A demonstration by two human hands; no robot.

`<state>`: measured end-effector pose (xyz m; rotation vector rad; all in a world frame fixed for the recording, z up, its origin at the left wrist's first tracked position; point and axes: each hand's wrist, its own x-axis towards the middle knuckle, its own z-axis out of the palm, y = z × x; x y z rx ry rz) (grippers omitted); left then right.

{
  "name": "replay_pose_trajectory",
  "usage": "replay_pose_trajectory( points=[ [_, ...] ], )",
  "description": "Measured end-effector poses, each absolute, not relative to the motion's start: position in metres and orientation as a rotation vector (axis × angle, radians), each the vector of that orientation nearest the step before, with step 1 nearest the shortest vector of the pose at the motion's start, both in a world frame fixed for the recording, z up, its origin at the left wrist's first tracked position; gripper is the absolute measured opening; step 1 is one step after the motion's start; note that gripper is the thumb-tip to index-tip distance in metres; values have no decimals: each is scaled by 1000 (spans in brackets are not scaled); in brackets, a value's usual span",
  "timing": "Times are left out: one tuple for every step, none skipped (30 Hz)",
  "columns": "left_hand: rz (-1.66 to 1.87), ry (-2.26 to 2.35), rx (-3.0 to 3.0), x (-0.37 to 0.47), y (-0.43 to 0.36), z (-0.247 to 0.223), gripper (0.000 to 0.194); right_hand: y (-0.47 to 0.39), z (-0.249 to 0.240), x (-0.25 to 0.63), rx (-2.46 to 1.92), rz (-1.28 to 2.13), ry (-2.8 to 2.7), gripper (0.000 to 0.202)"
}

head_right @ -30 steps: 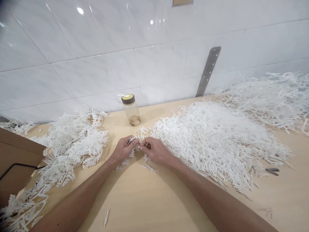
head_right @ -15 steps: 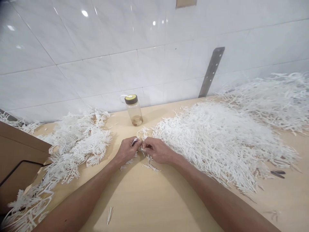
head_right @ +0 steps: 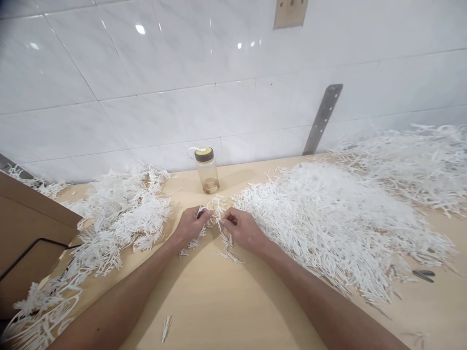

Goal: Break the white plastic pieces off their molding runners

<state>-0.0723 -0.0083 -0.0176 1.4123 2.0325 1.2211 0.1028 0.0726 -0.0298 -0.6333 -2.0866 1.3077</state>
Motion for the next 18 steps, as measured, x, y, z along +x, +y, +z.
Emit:
replay_pose_trajectory(
  points=[
    [1222,2027,1404,-72,-8,-18,37,76,-32,102,-700,1268,-2031,17],
    [1221,2023,1398,-71,-8,-19,37,79,-34,102,-770,1215,-1979,17],
    [1219,2015,1396,-71,-8,-19,37,82,-36,103,-844,1147,-1935,16],
    [1218,2006,1395,-71,-8,-20,37,85,-37,104,-912,1067,-1904,14],
    [1218,1998,1394,-70,-8,-20,37,88,-37,105,-968,978,-1891,12],
    [1219,1992,1393,-70,-8,-20,37,89,-37,107,-1006,883,-1896,9],
    [1218,1990,1392,-70,-8,-20,37,89,-36,108,-1020,788,-1909,9],
    [1213,1993,1391,-69,-8,-20,37,87,-34,108,-1007,704,-1923,11],
    [1206,1998,1392,-69,-8,-19,36,85,-32,109,-964,638,-1936,13],
    [1198,2002,1392,-68,-8,-18,36,80,-29,108,-901,590,-1943,14],
    [1191,2003,1393,-67,-8,-18,35,75,-26,108,-819,563,-1947,11],
    [1184,2006,1394,-67,-8,-17,35,70,-24,107,-721,555,-1955,8],
    [1178,2009,1396,-66,-9,-16,34,64,-22,106,-640,557,-1960,9],
    [1172,2015,1398,-66,-9,-15,34,59,-21,104,-565,568,-1975,10],
    [1166,2019,1401,-65,-9,-14,34,54,-20,103,-502,585,-1997,11],
    [1161,2021,1404,-65,-9,-14,34,51,-21,102,-451,605,-2021,11],
    [1159,2019,1406,-65,-9,-13,34,49,-23,101,-417,625,-2049,11],
    [1161,2013,1406,-64,-9,-13,34,48,-26,100,-405,645,-2081,11]
  ],
)
